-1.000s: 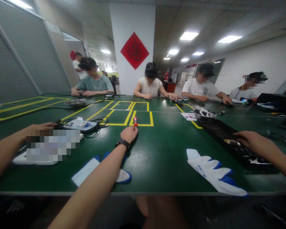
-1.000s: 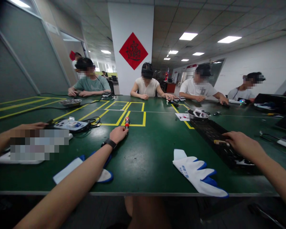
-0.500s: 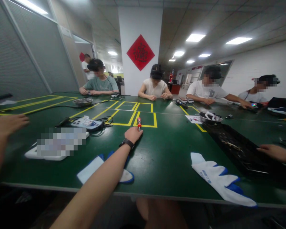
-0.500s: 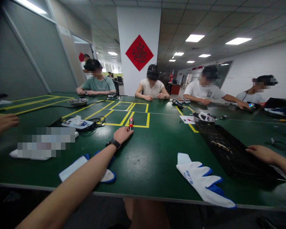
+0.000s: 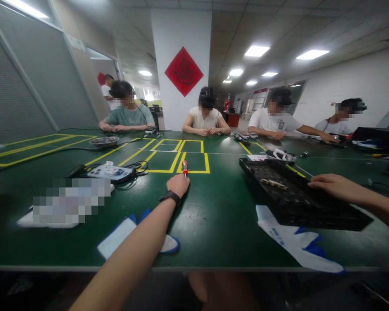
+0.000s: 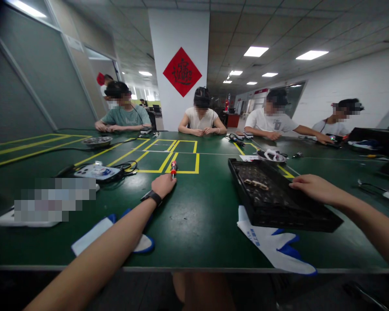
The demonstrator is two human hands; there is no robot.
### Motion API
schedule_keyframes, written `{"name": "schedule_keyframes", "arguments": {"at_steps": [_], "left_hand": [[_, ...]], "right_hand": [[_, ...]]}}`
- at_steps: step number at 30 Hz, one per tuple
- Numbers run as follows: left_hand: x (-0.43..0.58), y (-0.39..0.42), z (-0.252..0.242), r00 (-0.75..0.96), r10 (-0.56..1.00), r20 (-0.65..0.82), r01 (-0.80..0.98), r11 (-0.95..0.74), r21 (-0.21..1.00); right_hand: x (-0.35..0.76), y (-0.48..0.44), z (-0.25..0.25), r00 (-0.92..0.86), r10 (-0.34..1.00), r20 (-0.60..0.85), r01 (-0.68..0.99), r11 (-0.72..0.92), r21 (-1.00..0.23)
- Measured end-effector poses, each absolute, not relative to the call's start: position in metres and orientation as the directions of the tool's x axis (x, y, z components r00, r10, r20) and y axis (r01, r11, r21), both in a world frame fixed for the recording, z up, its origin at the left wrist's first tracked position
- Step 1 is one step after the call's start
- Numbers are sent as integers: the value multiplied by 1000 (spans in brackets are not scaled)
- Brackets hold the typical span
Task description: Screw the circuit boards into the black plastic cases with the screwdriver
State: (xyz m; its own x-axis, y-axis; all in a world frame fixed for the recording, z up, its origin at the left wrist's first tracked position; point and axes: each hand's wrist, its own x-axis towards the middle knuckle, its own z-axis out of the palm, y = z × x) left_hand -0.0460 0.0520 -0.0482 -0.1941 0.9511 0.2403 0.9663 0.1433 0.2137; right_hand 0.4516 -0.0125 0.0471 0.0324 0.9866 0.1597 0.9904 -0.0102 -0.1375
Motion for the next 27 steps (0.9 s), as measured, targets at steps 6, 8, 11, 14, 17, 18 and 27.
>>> {"name": "schedule_keyframes", "arguments": {"at_steps": [6,8,11,14,17,18,27], "left_hand": [[-49,53,-48,-211,956,206,945,146,292],[-51,53,-48,-213,956,200,938,143,314],[-53,51,-47,-223,952,208,932,146,332],[-56,50,-47,-263,937,230,907,158,391],[-55,50,-45,-287,918,275,877,136,460],[-54,50,-45,-284,912,297,877,121,465],[-26,29,-27,-142,868,476,946,-22,323]], "right_hand": [[297,10,38,-176,980,96,970,189,-150],[259,23,26,-208,970,126,966,224,-131],[219,42,7,-224,961,164,963,244,-113],[201,52,-6,-228,958,177,963,248,-103],[198,55,-13,-235,956,176,963,254,-94],[200,54,-15,-236,956,175,963,255,-90],[202,35,7,-201,930,308,969,235,-77]]}}
